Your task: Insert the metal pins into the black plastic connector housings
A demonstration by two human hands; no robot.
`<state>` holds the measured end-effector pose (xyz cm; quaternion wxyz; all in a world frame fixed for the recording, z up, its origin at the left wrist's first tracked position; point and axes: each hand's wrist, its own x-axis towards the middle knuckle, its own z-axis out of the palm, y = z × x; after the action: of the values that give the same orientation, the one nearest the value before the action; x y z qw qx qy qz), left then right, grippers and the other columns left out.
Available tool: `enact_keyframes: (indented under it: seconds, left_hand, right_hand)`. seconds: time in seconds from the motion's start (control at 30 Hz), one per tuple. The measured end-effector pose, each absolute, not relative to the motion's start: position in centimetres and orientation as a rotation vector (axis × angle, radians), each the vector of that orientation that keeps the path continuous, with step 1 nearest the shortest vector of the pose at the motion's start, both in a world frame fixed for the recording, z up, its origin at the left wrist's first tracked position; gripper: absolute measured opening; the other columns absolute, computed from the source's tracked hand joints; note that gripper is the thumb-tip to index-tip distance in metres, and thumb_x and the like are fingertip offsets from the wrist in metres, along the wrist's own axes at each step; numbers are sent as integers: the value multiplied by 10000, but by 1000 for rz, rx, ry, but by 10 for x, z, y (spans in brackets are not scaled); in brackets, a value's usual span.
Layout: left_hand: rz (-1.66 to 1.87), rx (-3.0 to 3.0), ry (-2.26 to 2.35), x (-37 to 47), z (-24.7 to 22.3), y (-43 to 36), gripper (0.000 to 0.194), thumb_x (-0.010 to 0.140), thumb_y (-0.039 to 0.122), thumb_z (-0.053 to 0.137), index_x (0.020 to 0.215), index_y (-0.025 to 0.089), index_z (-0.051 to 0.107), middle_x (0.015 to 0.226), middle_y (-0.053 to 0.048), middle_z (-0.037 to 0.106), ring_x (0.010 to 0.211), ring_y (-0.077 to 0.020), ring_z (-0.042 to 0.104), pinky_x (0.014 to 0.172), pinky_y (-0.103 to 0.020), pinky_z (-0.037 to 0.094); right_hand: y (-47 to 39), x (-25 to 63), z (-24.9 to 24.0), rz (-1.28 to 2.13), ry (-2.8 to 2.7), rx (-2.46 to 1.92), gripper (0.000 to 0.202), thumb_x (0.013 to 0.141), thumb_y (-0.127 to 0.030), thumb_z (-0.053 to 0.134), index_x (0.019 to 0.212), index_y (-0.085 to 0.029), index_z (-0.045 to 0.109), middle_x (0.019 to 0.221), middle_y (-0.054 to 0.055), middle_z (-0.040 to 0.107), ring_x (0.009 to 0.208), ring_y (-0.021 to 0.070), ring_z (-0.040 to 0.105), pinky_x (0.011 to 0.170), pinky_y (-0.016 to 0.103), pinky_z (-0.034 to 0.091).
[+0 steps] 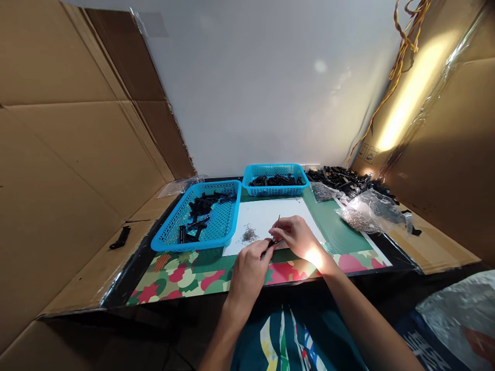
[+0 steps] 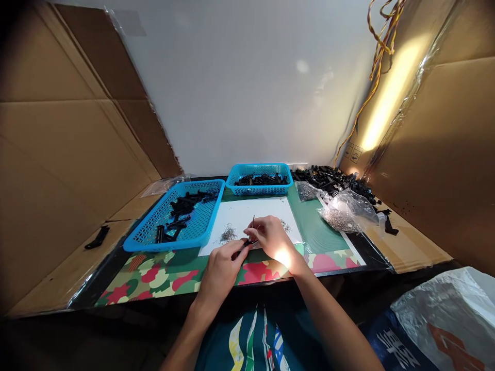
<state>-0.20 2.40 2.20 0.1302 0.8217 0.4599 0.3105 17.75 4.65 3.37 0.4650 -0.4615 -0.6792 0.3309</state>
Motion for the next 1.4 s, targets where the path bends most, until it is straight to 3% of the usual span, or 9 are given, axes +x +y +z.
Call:
enact_keyframes:
  seconds: [0.37, 0.57, 0.67, 0.73, 0.9, 1.0, 1.2, 1.27, 1.4]
  left_hand:
    - [857, 2371, 1320, -1, 23, 22, 247, 1035, 121, 544, 873, 192, 717, 884, -61, 763, 815, -221, 722, 723, -314, 491]
    - [965, 2309, 1333, -2, 26, 21, 186, 1019, 144, 596, 951, 201, 759, 873, -30, 759, 746, -181, 684, 690, -288, 491]
    - [1187, 2195, 1368, 3, 45, 35, 145, 990, 219, 678, 1091, 210, 782, 891, -21, 766, 625, -140, 584, 656, -280, 486]
    - [1293, 2105, 1368, 9, 66, 51, 119, 956, 255, 732, 1041, 198, 793, 854, -18, 763, 621, -133, 579, 651, -271, 496]
    - [1218, 2115, 1235, 21, 114, 95, 138, 985, 295, 695, 1060, 193, 749, 860, -2, 742, 666, -133, 611, 661, -267, 525]
    - [1204, 2010, 1172, 16, 130, 114, 162, 1068, 319, 573, 1135, 203, 664, 992, -7, 711, 678, -105, 635, 645, -242, 540]
    - [1513, 1883, 1201, -49, 159, 172, 185, 1023, 311, 653, 1110, 150, 629, 763, 39, 652, 594, -44, 613, 559, -149, 493]
    - [1643, 1869, 1303, -83, 166, 200, 232, 993, 304, 675, 1122, 115, 635, 785, 47, 685, 605, -11, 602, 606, -147, 473]
    - [1690, 1745, 1468, -142, 176, 248, 278, 1067, 238, 468, 1235, 72, 614, 811, 57, 683, 700, 28, 586, 784, -284, 464]
  right_hand:
    - [37, 174, 44, 754, -1744, -1207, 206, 899, -218, 673, 721, -181, 770, 713, 76, 762, 656, 205, 690, 594, 288, 465]
    - [38, 178, 48, 829, -1752, -1117, 268, 982, -331, 633, 799, -185, 763, 757, 69, 767, 695, 208, 724, 626, 292, 530]
    - [54, 192, 60, 832, -1600, -1001, 310, 991, -423, 640, 833, -176, 740, 789, 65, 757, 750, 204, 727, 706, 311, 569]
    - [68, 205, 72, 761, -1521, -996, 326, 981, -454, 656, 840, -173, 742, 813, 70, 749, 762, 199, 707, 710, 318, 561]
    - [104, 237, 96, 736, -1551, -1022, 326, 1015, -455, 631, 884, -191, 770, 818, 70, 736, 785, 204, 695, 745, 361, 544]
    - [114, 253, 98, 754, -1549, -1079, 292, 1058, -434, 590, 980, -212, 762, 736, 37, 682, 712, 186, 648, 717, 353, 500]
    - [116, 287, 68, 826, -1496, -1338, 311, 1052, -471, 595, 1039, -202, 750, 585, -27, 486, 541, 142, 454, 552, 300, 349]
    - [118, 294, 53, 852, -1334, -1373, 320, 1044, -486, 599, 1084, -201, 739, 562, -44, 443, 487, 126, 395, 483, 281, 278]
    - [128, 298, 26, 823, -1027, -1397, 327, 992, -500, 676, 1061, -188, 743, 584, -69, 336, 491, 105, 286, 461, 259, 200]
